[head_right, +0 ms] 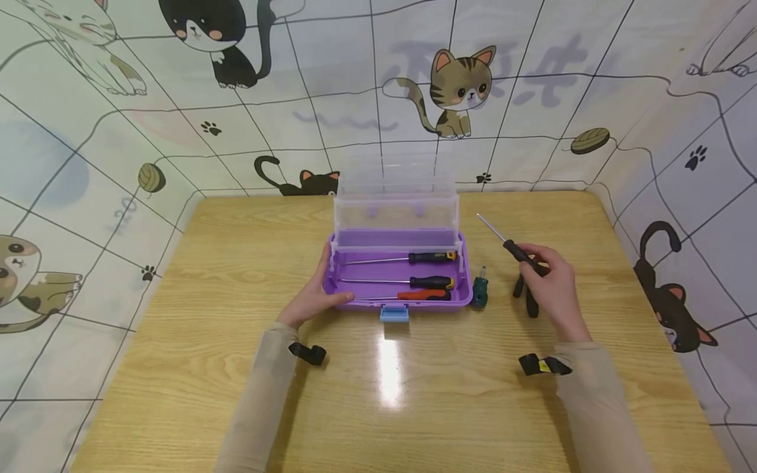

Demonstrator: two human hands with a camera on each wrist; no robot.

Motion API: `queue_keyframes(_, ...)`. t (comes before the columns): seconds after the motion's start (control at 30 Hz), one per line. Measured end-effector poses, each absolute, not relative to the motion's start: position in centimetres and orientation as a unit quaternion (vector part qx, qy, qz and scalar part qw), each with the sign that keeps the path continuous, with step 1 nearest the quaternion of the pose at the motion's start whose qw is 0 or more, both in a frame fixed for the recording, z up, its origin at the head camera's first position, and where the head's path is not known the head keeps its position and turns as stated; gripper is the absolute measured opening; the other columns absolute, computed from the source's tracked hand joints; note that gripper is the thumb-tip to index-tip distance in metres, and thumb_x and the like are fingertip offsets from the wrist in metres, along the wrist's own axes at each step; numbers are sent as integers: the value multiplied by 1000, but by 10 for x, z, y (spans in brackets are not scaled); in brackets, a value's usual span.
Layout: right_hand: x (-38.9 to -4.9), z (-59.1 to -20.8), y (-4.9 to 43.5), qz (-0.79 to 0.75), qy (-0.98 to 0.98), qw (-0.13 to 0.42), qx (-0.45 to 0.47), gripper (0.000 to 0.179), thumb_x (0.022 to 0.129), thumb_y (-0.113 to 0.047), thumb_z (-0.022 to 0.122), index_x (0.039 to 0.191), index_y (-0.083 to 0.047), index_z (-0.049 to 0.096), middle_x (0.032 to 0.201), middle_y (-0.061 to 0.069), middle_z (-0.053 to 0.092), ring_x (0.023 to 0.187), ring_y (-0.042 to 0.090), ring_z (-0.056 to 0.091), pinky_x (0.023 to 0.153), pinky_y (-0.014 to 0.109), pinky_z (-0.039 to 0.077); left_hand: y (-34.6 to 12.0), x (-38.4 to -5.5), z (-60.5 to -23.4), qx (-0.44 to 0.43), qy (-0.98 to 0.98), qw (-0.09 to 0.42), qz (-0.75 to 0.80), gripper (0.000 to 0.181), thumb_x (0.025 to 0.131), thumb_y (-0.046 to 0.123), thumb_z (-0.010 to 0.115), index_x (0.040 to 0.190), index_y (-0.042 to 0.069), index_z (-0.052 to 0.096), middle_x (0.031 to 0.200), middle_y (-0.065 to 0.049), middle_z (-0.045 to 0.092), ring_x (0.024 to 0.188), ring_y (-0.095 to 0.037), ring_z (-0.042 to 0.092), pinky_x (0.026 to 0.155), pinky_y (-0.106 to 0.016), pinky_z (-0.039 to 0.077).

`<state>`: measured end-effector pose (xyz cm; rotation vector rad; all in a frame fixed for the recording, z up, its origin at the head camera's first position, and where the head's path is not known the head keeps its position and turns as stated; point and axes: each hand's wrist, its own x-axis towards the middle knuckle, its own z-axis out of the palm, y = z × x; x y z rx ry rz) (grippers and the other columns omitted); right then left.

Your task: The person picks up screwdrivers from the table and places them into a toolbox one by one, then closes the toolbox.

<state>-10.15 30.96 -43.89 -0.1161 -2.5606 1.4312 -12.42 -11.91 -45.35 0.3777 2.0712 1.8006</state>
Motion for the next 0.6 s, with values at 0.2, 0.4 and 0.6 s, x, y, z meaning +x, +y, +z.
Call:
queue_keyframes(0.2, -106, -437, 304, 486, -867, 106, -27, 33, 95, -7, 56, 126, 1, 61, 110, -6, 53, 92, 7, 48, 64, 10, 43, -119, -124, -455, 146, 730, 177, 644, 123, 78, 1, 77, 153, 26, -18, 160, -8, -14, 145, -28, -2, 115, -46, 4)
queue_keyframes(0.4, -112, -437, 298, 478, -872, 104, -14, 32, 94, -6, 57, 125, 3, 61, 110, -4, 54, 92, 8, 47, 61, 12, 42, -118, -124, -458, 155, 719, 172, 656, 123, 78, -3, 76, 153, 25, -18, 159, -11, -14, 144, -36, 2, 115, -48, 8)
queue_keyframes(0.6, -117, -436, 293, 481, -871, 95, -4, 32, 94, -6, 57, 125, 3, 61, 111, -3, 55, 94, 9, 46, 60, 14, 41, -119, -125, -456, 139, 725, 183, 649, 123, 79, 0, 76, 152, 27, -19, 159, -8, -15, 145, -31, -1, 115, -45, 6)
